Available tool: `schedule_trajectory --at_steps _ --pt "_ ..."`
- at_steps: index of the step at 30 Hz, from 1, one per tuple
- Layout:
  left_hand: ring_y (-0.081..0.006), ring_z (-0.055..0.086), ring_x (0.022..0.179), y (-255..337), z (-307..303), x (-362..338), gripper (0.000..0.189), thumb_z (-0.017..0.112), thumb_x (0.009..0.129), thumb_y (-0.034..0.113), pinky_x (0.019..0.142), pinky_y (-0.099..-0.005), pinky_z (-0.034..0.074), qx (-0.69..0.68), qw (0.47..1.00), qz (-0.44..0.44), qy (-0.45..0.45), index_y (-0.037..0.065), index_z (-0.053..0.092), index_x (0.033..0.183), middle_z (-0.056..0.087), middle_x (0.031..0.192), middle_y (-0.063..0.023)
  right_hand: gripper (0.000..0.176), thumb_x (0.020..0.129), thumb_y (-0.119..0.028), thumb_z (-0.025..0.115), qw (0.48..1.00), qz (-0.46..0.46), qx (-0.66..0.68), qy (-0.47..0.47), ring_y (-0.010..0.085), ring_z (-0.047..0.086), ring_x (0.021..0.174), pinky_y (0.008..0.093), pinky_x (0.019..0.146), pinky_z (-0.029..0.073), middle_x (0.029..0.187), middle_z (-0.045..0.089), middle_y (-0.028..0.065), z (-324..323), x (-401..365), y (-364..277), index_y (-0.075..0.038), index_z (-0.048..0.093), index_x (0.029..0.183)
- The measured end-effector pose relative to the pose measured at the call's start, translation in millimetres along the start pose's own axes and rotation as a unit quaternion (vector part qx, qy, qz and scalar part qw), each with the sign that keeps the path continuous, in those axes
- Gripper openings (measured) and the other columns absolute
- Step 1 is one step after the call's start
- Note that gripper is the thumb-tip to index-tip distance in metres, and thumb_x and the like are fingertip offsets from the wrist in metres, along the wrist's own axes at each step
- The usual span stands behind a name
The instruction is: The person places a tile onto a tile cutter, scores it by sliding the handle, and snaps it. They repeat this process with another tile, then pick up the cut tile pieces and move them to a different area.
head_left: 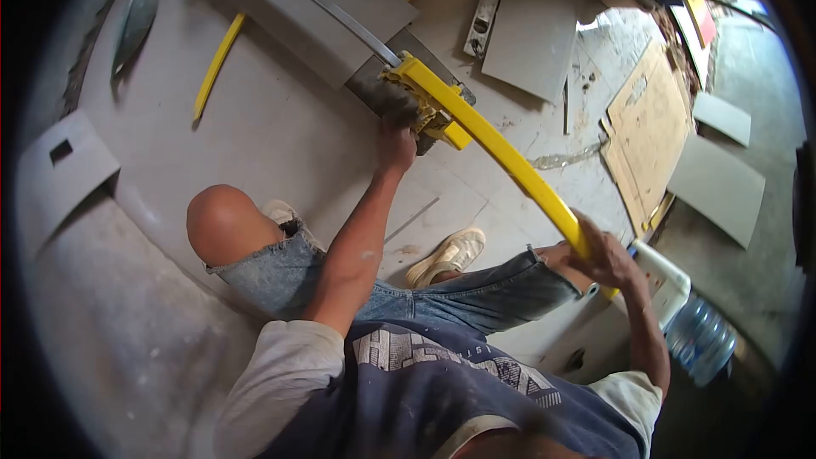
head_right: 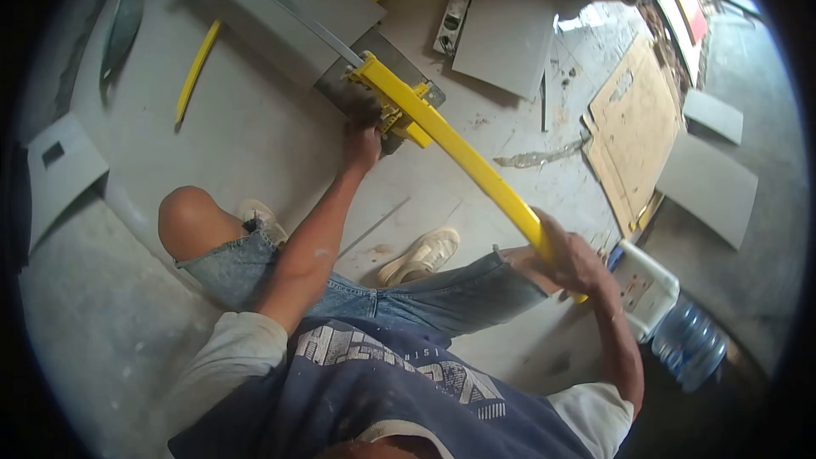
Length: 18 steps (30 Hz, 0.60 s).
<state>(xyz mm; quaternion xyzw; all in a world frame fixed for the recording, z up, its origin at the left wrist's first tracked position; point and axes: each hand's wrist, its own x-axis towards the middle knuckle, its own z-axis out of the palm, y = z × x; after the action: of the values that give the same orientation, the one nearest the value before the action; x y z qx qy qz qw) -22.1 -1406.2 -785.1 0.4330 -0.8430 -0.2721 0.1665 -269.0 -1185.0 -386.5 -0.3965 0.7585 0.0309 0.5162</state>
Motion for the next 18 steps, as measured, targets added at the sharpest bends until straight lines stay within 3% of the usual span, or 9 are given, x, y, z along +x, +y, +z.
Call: schedule_trajectory --at_steps 3,4,5,7,9,13,16,18 --pt "-0.0434 0.055 0.117 29 -2 -7 0.040 0.051 0.098 0.028 0.098 -0.0485 0.044 -0.173 0.939 -0.268 -0.133 0.011 0.059 0.132 0.061 0.127 -0.0180 0.087 0.083 -0.032 0.078 0.994 -0.107 0.015 -0.007 0.0310 0.068 0.088 0.0431 0.082 0.052 0.095 0.068 0.0174 -3 -18 32 -0.011 0.030 0.152" --pt "-0.0432 0.057 0.116 45 -19 -6 0.043 0.051 0.097 0.031 0.098 -0.0479 0.045 -0.205 0.923 -0.300 -0.128 0.007 0.057 0.133 0.061 0.127 -0.0240 0.086 0.086 -0.037 0.075 0.996 -0.077 -0.009 -0.037 0.0309 0.067 0.093 0.0423 0.085 0.051 0.101 0.067 0.0175 -10 -30 33 -0.012 0.028 0.154" --pt "-0.0414 0.057 0.119 49 -20 -5 0.045 0.055 0.096 0.029 0.101 -0.0464 0.044 -0.237 0.911 -0.319 -0.109 0.006 0.055 0.134 0.060 0.128 -0.0252 0.079 0.091 -0.035 0.070 0.995 0.031 0.004 -0.098 0.0351 0.066 0.100 0.0442 0.089 0.050 0.110 0.067 0.0208 -24 -39 13 -0.013 0.028 0.154" --pt "-0.0409 0.055 0.122 51 -18 -10 0.048 0.057 0.094 0.023 0.102 -0.0447 0.044 -0.256 0.909 -0.309 -0.110 0.007 0.050 0.139 0.059 0.131 -0.0244 0.075 0.093 -0.032 0.065 0.999 -0.051 0.001 -0.014 0.0439 0.064 0.109 0.0473 0.095 0.050 0.117 0.064 0.0274 -7 -49 36 -0.016 0.024 0.154" --pt "-0.0389 0.054 0.125 53 -12 -11 0.052 0.058 0.093 0.021 0.103 -0.0438 0.043 -0.239 0.911 -0.325 -0.087 0.006 0.047 0.142 0.059 0.132 -0.0234 0.066 0.095 -0.025 0.062 0.991 -0.105 0.013 0.079 0.0462 0.062 0.110 0.0479 0.092 0.050 0.122 0.061 0.0295 12 -51 38 -0.010 0.031 0.151" --pt "-0.0354 0.054 0.126 73 -15 -11 0.059 0.059 0.092 0.022 0.104 -0.0420 0.043 -0.304 0.889 -0.342 -0.026 0.002 0.042 0.145 0.059 0.133 -0.0226 0.061 0.095 -0.023 0.062 0.987 -0.129 0.042 0.088 0.0456 0.064 0.102 0.0465 0.085 0.052 0.111 0.066 0.0275 12 -45 35 -0.011 0.037 0.149" --pt "-0.0344 0.056 0.124 58 -18 1 0.061 0.061 0.091 0.021 0.102 -0.0409 0.044 -0.281 0.879 -0.383 -0.043 -0.002 0.042 0.145 0.059 0.132 -0.0238 0.061 0.095 -0.024 0.062 0.988 -0.117 0.059 0.083 0.0451 0.066 0.097 0.0461 0.083 0.052 0.108 0.067 0.0269 10 -38 24 -0.012 0.038 0.149" --pt "-0.0341 0.060 0.117 53 -29 13 0.060 0.060 0.090 0.019 0.100 -0.0410 0.046 -0.341 0.847 -0.404 -0.054 -0.002 0.043 0.144 0.061 0.126 -0.0238 0.060 0.095 -0.025 0.062 0.987 -0.120 0.061 0.092 0.0450 0.066 0.093 0.0459 0.082 0.052 0.106 0.067 0.0268 9 -37 14 -0.012 0.039 0.148"
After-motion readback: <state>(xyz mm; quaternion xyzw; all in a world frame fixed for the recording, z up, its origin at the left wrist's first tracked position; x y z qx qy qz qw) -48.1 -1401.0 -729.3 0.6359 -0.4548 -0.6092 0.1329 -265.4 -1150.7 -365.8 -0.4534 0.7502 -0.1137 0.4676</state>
